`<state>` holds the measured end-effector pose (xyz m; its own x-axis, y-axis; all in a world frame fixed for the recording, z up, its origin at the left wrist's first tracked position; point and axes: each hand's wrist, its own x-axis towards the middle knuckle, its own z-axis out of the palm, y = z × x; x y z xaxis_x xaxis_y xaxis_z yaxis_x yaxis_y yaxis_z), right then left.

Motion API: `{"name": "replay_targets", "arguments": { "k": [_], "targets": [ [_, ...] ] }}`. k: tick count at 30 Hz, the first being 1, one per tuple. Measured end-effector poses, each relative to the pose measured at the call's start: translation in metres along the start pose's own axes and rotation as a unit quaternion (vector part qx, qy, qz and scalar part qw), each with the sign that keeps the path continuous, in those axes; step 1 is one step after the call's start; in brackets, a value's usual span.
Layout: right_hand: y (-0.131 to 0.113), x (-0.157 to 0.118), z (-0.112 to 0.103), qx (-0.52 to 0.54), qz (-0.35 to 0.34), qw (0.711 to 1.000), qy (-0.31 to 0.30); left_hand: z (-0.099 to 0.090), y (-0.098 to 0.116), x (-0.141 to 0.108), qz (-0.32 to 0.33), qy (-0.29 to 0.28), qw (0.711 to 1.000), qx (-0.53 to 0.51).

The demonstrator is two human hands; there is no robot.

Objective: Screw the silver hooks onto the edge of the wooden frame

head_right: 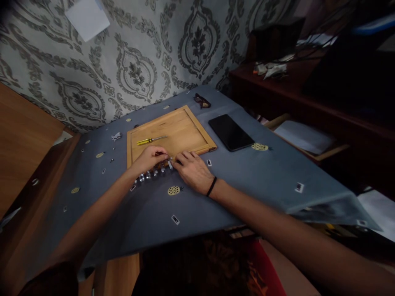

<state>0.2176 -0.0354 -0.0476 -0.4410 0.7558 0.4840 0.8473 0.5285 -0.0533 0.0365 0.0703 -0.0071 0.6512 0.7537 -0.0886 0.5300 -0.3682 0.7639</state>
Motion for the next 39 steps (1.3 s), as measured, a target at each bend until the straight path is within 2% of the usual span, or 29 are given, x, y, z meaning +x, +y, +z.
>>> {"name": "replay_targets", "arguments": {
  "k": [12,21,39],
  "targets": [
    [-0.0013,0.0006,-0.0032,-0.002,0.004,1.0,-0.014,0.0007,-0.0053,-0.0021,0.006,-0.003,1.0,0.009],
    [0.0004,-0.0003,0.0006,-0.009,-0.001,1.0,-0.003,-0.0002,-0.0027,-0.002,0.022,-0.001,1.0,0.011],
    [0.0008,0.0001,0.0006,-0.001,0.0,1.0,-0.011,0.0015,0.0015,-0.006,0.075,0.024,0.99,0.118]
  ]
}}
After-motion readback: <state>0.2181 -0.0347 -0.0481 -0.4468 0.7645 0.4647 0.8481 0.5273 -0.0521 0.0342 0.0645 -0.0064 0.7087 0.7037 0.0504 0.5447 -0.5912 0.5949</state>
